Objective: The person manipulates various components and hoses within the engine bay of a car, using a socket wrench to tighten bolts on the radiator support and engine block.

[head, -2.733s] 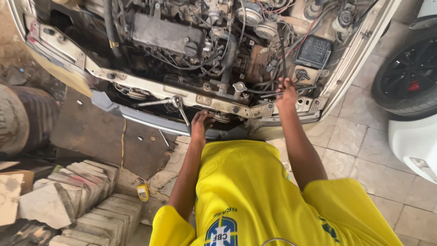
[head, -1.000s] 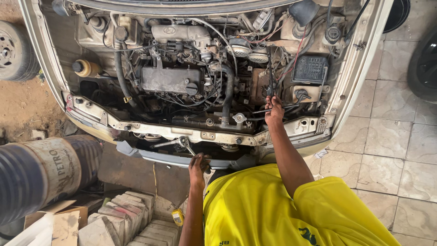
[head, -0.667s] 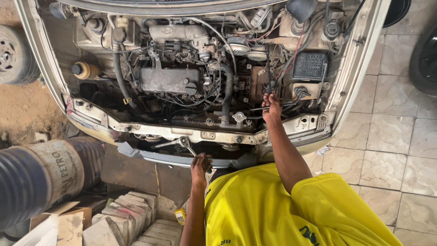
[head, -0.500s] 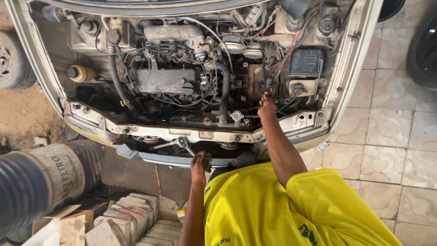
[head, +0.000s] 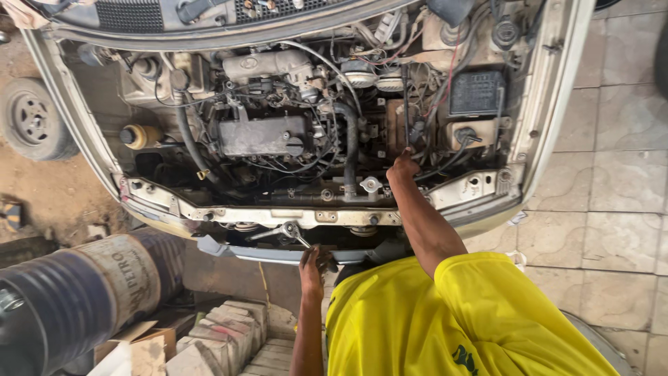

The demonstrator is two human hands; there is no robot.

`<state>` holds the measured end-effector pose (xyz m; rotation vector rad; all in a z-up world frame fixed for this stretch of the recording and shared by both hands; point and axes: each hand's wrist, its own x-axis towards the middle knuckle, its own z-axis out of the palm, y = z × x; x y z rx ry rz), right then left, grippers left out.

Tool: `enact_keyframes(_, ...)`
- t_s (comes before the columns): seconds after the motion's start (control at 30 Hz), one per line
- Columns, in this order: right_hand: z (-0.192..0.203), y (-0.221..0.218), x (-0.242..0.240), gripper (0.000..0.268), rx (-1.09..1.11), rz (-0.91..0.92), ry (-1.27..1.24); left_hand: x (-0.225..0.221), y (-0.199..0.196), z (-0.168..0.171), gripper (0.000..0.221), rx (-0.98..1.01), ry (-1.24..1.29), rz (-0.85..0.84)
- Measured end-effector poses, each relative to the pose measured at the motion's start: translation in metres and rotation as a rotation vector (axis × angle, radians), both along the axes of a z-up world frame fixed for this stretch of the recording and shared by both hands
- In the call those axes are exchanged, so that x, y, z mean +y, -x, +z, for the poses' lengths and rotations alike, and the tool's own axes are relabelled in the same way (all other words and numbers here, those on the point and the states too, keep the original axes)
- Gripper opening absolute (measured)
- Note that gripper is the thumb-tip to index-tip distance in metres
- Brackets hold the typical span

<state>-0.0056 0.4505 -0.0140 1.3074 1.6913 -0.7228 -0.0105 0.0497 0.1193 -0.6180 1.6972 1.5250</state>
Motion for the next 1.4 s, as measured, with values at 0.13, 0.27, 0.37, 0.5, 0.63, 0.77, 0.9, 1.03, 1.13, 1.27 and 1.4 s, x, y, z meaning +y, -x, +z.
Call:
enact_keyframes(0.13, -0.005, 0.011, -0.008, 0.095, -0.027, 0.06, -0.027, -0.009, 0.006, 0.0, 0.026, -0.007, 0.02, 0.019)
enact_keyframes(0.27, -0.012, 0.005, -0.015, 0.094, -0.055, 0.128, -0.033, -0.014, 0.004, 0.0, 0.026, -0.004, 0.025, 0.018)
enact_keyframes(0.37, -0.014, 0.005, -0.014, 0.095, -0.067, 0.177, -0.046, -0.013, 0.001, -0.002, 0.026, -0.002, 0.015, 0.011)
enact_keyframes(0.5, -0.013, 0.007, -0.019, 0.097, -0.078, 0.235, -0.059, -0.008, -0.002, -0.007, 0.025, 0.0, 0.007, 0.005)
enact_keyframes(0.63, -0.015, 0.011, -0.026, 0.098, -0.081, 0.294, -0.062, 0.0, 0.001, -0.007, 0.026, 0.007, 0.007, -0.019)
enact_keyframes(0.77, -0.017, 0.004, -0.026, 0.1, -0.106, 0.321, -0.1, 0.005, 0.003, -0.008, 0.029, -0.012, 0.027, -0.065)
enact_keyframes(0.9, -0.016, -0.005, -0.014, 0.111, -0.155, 0.278, -0.078, 0.004, 0.003, -0.012, 0.033, -0.01, 0.058, -0.108)
enact_keyframes(1.03, -0.016, -0.003, -0.01, 0.099, -0.165, 0.364, -0.167, -0.003, 0.015, -0.009, 0.034, 0.023, 0.081, -0.087)
enact_keyframes(1.13, -0.016, -0.007, -0.017, 0.087, -0.169, 0.278, -0.151, -0.012, 0.018, -0.016, 0.032, 0.003, 0.053, -0.069)
enact_keyframes(1.27, -0.019, -0.008, -0.021, 0.069, 0.226, -0.969, -0.288, -0.013, 0.018, -0.028, 0.031, -0.02, 0.076, -0.077)
enact_keyframes(1.4, -0.021, -0.013, -0.031, 0.052, 0.755, -1.998, -0.466, 0.007, 0.025, -0.034, 0.028, -0.018, 0.029, -0.118)
